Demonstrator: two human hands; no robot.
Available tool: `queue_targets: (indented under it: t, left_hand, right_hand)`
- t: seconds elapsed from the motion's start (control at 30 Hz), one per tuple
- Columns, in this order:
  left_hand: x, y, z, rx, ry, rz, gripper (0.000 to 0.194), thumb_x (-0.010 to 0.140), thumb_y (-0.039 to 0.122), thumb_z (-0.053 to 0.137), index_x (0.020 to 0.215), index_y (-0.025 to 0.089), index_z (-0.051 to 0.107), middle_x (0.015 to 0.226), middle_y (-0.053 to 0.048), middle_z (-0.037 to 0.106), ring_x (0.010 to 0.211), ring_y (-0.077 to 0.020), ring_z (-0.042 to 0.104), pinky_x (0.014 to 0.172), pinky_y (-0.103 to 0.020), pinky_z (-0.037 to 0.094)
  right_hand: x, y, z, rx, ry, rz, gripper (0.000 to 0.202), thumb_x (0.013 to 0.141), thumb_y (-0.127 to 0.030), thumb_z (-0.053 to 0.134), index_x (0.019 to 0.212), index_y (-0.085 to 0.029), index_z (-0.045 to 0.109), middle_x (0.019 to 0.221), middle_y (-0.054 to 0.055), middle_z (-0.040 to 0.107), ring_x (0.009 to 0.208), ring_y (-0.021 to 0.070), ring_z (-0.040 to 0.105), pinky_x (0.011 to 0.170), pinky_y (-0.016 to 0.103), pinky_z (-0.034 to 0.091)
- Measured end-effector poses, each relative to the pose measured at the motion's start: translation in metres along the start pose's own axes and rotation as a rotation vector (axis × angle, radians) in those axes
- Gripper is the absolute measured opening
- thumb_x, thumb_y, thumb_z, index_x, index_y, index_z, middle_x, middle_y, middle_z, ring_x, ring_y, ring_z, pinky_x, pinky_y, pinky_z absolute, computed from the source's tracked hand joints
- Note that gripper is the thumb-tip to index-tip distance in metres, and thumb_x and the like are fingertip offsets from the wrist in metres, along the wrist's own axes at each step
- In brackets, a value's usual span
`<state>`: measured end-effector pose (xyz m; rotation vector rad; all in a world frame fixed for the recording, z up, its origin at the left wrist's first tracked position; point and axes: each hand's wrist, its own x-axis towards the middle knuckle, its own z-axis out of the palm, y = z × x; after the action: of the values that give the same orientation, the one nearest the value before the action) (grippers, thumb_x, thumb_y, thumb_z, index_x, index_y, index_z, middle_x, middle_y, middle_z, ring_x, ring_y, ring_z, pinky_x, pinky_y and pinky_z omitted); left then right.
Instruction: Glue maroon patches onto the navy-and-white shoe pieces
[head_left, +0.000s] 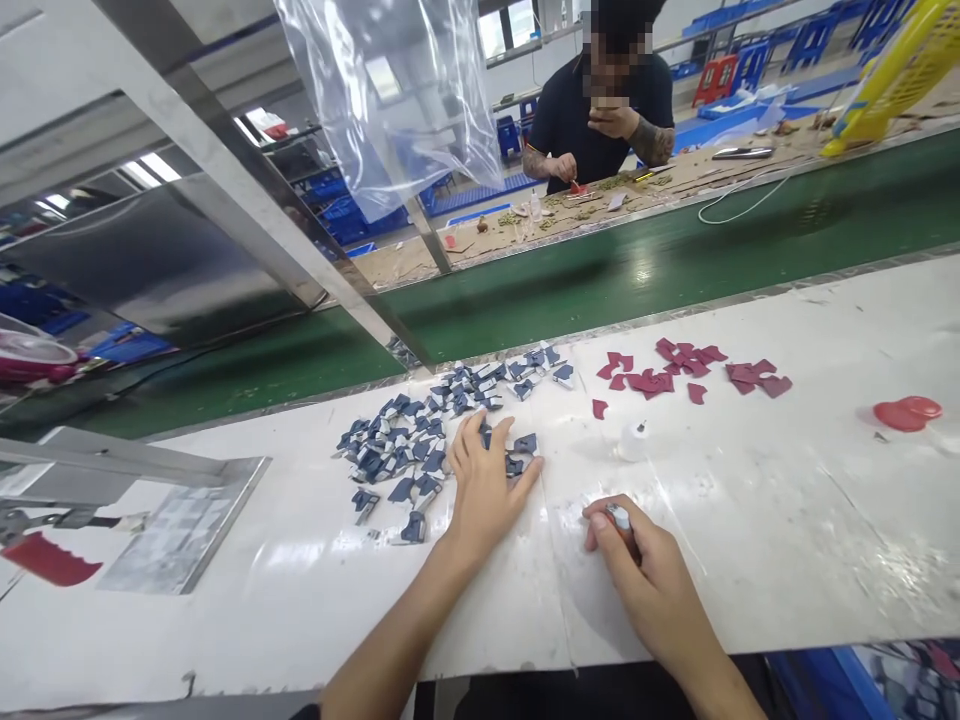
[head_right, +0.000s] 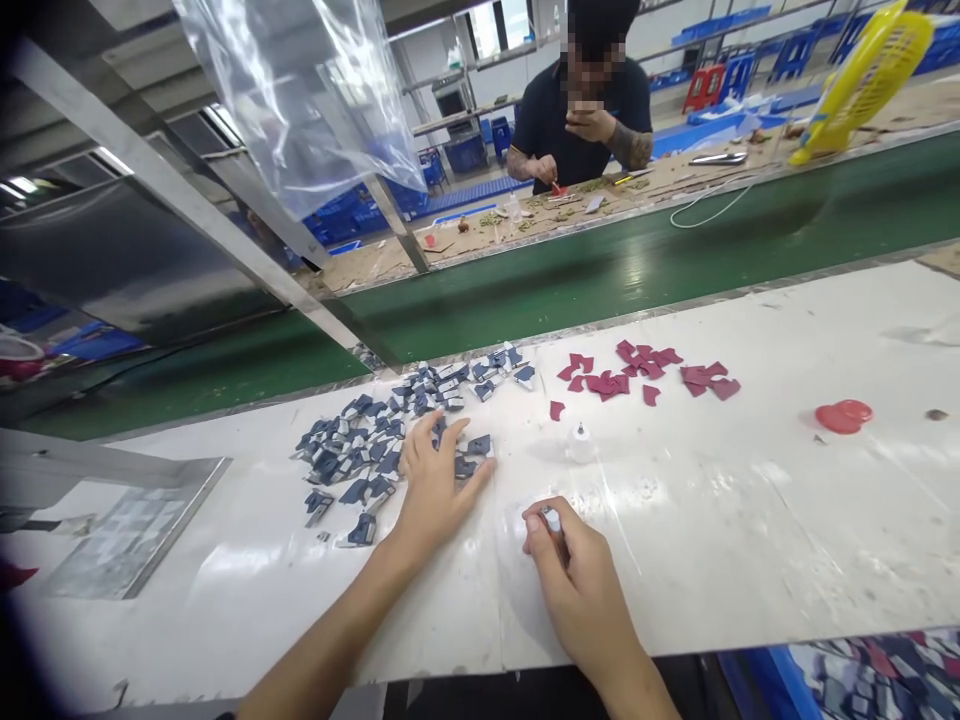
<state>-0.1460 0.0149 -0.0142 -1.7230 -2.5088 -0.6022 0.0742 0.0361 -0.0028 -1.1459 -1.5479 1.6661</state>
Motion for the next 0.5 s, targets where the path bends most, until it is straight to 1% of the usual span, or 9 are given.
queue_targets:
  t: [0.03, 0.07, 0.17, 0.23, 0.27, 0.33, 0.4, 0.47, 0.5]
  left_hand:
    - [0.000, 0.000, 0.001, -0.007, -0.020, 0.016, 0.052, 0.100, 0.049, 0.063, 0.144, 0.022, 0.057, 0.159, -0.021, 0.044, 0.156, -0.0451, 0.033, 0.124, -0.073, 0.033]
    - [0.000, 0.000, 0.002, -0.015, -0.043, 0.033, 0.051, 0.101, 0.048, 0.061, 0.144, 0.022, 0.056, 0.157, -0.020, 0.048, 0.158, -0.0449, 0.032, 0.125, -0.073, 0.032]
    - [-0.009, 0.004, 0.001, -0.030, -0.089, 0.072, 0.044, 0.102, 0.044, 0.058, 0.139, 0.021, 0.059, 0.147, -0.018, 0.058, 0.154, -0.0426, 0.040, 0.123, -0.069, 0.038]
    - [-0.020, 0.011, -0.002, -0.043, -0.109, 0.091, 0.041, 0.103, 0.042, 0.056, 0.138, 0.021, 0.059, 0.144, -0.017, 0.059, 0.152, -0.0409, 0.044, 0.121, -0.067, 0.043]
    - [-0.028, 0.016, -0.003, -0.054, -0.119, 0.103, 0.039, 0.104, 0.042, 0.056, 0.138, 0.022, 0.059, 0.144, -0.017, 0.060, 0.152, -0.0402, 0.045, 0.120, -0.066, 0.045]
    - [-0.045, 0.030, -0.005, -0.081, -0.133, 0.137, 0.037, 0.104, 0.039, 0.056, 0.137, 0.024, 0.058, 0.143, -0.015, 0.060, 0.151, -0.0390, 0.046, 0.118, -0.064, 0.048]
    - [-0.062, 0.047, -0.005, -0.104, -0.129, 0.201, 0.035, 0.104, 0.036, 0.057, 0.137, 0.025, 0.058, 0.144, -0.015, 0.060, 0.150, -0.0382, 0.048, 0.115, -0.062, 0.052]
    - [-0.077, 0.066, -0.003, -0.120, -0.118, 0.292, 0.033, 0.104, 0.032, 0.057, 0.136, 0.025, 0.058, 0.142, -0.015, 0.060, 0.147, -0.0379, 0.051, 0.112, -0.061, 0.054]
    - [-0.082, 0.076, -0.001, -0.128, -0.113, 0.337, 0.032, 0.103, 0.030, 0.056, 0.135, 0.025, 0.059, 0.141, -0.016, 0.061, 0.146, -0.0379, 0.052, 0.112, -0.061, 0.055]
  right_hand:
    - [0.000, 0.000, 0.000, 0.009, -0.001, -0.004, 0.047, 0.107, -0.065, 0.054, 0.094, -0.023, 0.068, 0.078, 0.000, 0.063, 0.057, 0.0146, 0.041, 0.058, 0.031, 0.032]
    - [0.000, 0.000, 0.001, 0.021, -0.001, -0.005, 0.046, 0.107, -0.065, 0.054, 0.094, -0.023, 0.068, 0.077, 0.000, 0.062, 0.058, 0.0148, 0.042, 0.058, 0.031, 0.032]
    - [-0.002, -0.001, 0.002, 0.091, 0.019, 0.009, 0.044, 0.107, -0.064, 0.055, 0.096, -0.023, 0.067, 0.078, 0.000, 0.064, 0.058, 0.0149, 0.041, 0.058, 0.032, 0.032]
    - [-0.004, -0.001, 0.000, 0.132, 0.079, 0.012, 0.041, 0.106, -0.063, 0.056, 0.101, -0.024, 0.067, 0.079, 0.000, 0.064, 0.059, 0.0158, 0.043, 0.058, 0.032, 0.035]
    - [-0.004, -0.002, -0.004, 0.131, 0.130, 0.010, 0.039, 0.106, -0.062, 0.058, 0.105, -0.024, 0.067, 0.078, -0.001, 0.063, 0.061, 0.0167, 0.045, 0.059, 0.032, 0.036]
    - [-0.002, -0.003, -0.017, 0.094, 0.261, -0.021, 0.034, 0.104, -0.058, 0.060, 0.111, -0.025, 0.065, 0.077, -0.001, 0.059, 0.067, 0.0193, 0.052, 0.063, 0.032, 0.041]
    - [0.005, -0.004, -0.039, 0.028, 0.390, -0.058, 0.027, 0.105, -0.053, 0.057, 0.112, -0.027, 0.059, 0.081, -0.001, 0.060, 0.073, 0.0214, 0.057, 0.068, 0.033, 0.044]
    - [0.019, -0.004, -0.064, -0.092, 0.475, -0.059, 0.020, 0.106, -0.047, 0.051, 0.108, -0.028, 0.053, 0.087, 0.000, 0.064, 0.077, 0.0233, 0.060, 0.073, 0.036, 0.046]
    - [0.028, -0.005, -0.076, -0.186, 0.497, -0.043, 0.017, 0.105, -0.045, 0.049, 0.107, -0.028, 0.052, 0.090, 0.002, 0.067, 0.079, 0.0247, 0.063, 0.076, 0.038, 0.047]
